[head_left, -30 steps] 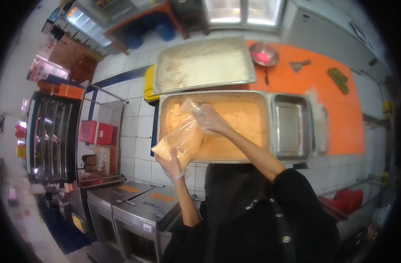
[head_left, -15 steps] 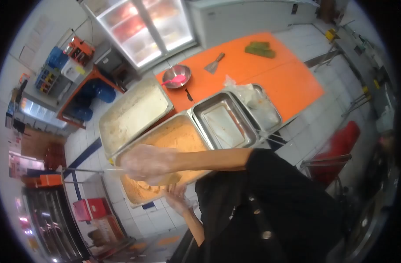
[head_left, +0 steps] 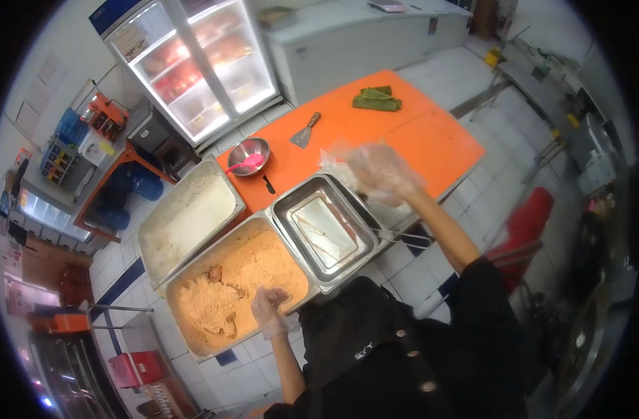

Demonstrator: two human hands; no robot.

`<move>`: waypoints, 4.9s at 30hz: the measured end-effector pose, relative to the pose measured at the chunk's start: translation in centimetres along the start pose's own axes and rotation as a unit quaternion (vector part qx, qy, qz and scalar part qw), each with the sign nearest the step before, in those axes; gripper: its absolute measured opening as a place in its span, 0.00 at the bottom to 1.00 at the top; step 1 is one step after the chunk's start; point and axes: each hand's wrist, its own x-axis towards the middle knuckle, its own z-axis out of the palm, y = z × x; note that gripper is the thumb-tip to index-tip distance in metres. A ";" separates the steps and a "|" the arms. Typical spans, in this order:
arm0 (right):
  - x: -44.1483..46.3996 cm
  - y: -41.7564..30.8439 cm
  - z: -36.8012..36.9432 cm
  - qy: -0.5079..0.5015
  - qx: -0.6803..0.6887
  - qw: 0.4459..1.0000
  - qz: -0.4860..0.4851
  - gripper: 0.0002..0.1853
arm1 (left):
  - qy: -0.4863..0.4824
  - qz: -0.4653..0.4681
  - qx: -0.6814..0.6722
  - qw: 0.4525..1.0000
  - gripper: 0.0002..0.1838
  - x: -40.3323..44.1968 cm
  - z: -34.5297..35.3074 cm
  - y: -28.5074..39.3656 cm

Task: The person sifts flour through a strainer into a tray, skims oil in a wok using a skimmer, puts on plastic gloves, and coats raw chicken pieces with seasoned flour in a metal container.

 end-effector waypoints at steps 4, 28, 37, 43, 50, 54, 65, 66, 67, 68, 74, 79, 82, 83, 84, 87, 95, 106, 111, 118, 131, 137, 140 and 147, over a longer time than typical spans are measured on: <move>-0.7 6.6 6.1 0.069 -0.065 0.995 0.019 0.18 | -0.042 0.000 0.009 0.999 0.22 0.7 0.6 -0.7; -4.3 -34.4 29.5 -0.494 0.369 0.768 -0.175 0.14 | 0.070 0.086 0.030 0.993 0.42 13.1 -20.7 5.3; 9.0 -32.0 48.3 -0.313 0.166 0.935 -0.021 0.14 | 0.083 0.158 0.530 0.829 0.40 24.5 -28.5 4.6; 7.9 -28.1 55.6 -0.190 0.287 0.922 -0.175 0.25 | 0.027 0.061 0.597 0.799 0.34 27.0 -27.5 3.0; 6.5 -25.5 53.7 -0.398 0.502 0.763 -0.087 0.07 | -0.129 0.115 0.519 0.837 0.19 26.0 -27.5 4.9; 5.6 -25.0 50.3 -0.153 0.223 0.935 -0.231 0.09 | -0.166 0.178 0.663 0.708 0.17 27.2 -28.5 0.6; 7.8 -27.2 59.6 -0.179 0.062 0.971 -0.144 0.36 | -0.037 0.014 0.584 0.811 0.37 24.0 -24.7 3.0; 7.6 -27.1 59.0 -0.256 0.111 0.956 -0.094 0.38 | -0.041 0.018 0.588 0.808 0.37 24.1 -25.1 2.1; 7.1 -27.6 56.4 -0.306 0.197 0.931 -0.030 0.38 | -0.052 0.020 0.562 0.825 0.39 24.7 -26.0 0.2; 6.8 -28.2 54.0 -0.351 0.282 0.892 0.033 0.37 | -0.061 0.023 0.551 0.832 0.39 24.9 -25.8 0.4; 2.4 -22.4 49.2 -0.261 0.394 0.881 -0.020 0.18 | -0.093 0.032 0.678 0.728 0.26 21.5 -22.2 2.1; 4.9 -22.9 46.0 -0.398 0.194 0.888 0.127 0.32 | -0.050 -0.106 0.511 0.852 0.29 24.3 -26.6 3.5; 5.3 -26.7 47.0 -0.345 0.115 0.919 0.152 0.42 | -0.058 -0.074 0.604 0.792 0.35 22.7 -27.7 1.6; 4.6 -28.1 47.3 -0.267 0.088 0.949 0.144 0.47 | -0.049 0.050 0.602 0.795 0.40 21.5 -27.7 0.7; 3.2 -27.9 50.5 -0.264 0.090 0.949 0.147 0.47 | -0.051 0.053 0.604 0.794 0.40 21.7 -26.9 0.4; -1.8 -26.1 58.7 -0.125 0.115 0.984 0.045 0.51 | -0.038 0.066 0.607 0.791 0.38 22.2 -24.9 -1.3; 0.1 -22.3 43.5 -0.330 0.339 0.877 0.082 0.41 | -0.195 0.163 0.440 0.861 0.23 22.0 -20.3 0.1; 3.1 -24.8 55.4 -0.147 0.171 0.974 -0.015 0.29 | -0.162 0.016 0.521 0.838 0.30 22.7 -27.2 -8.4; 2.7 -22.7 47.2 -0.301 0.566 0.737 0.213 0.13 | -0.205 -0.085 0.161 0.962 0.18 20.7 -22.8 -4.4; 2.8 -20.1 41.9 -0.148 0.321 0.933 0.071 0.22 | -0.119 0.016 0.461 0.879 0.27 23.5 -23.6 2.2; 5.4 -26.0 52.3 -0.225 0.603 0.739 0.200 0.11 | -0.051 -0.165 0.567 0.805 0.36 24.8 -22.0 -2.3; 3.1 -20.4 43.0 -0.224 0.516 0.821 0.095 0.19 | -0.152 -0.072 0.570 0.804 0.37 22.9 -26.2 3.4; 3.4 -19.4 40.0 -0.367 0.064 0.925 0.070 0.24 | -0.148 -0.138 0.603 0.772 0.40 20.0 -25.6 6.9; 2.8 -25.1 44.3 -0.343 0.363 0.837 0.224 0.41 | -0.145 -0.166 0.439 0.871 0.41 20.7 -21.6 -5.2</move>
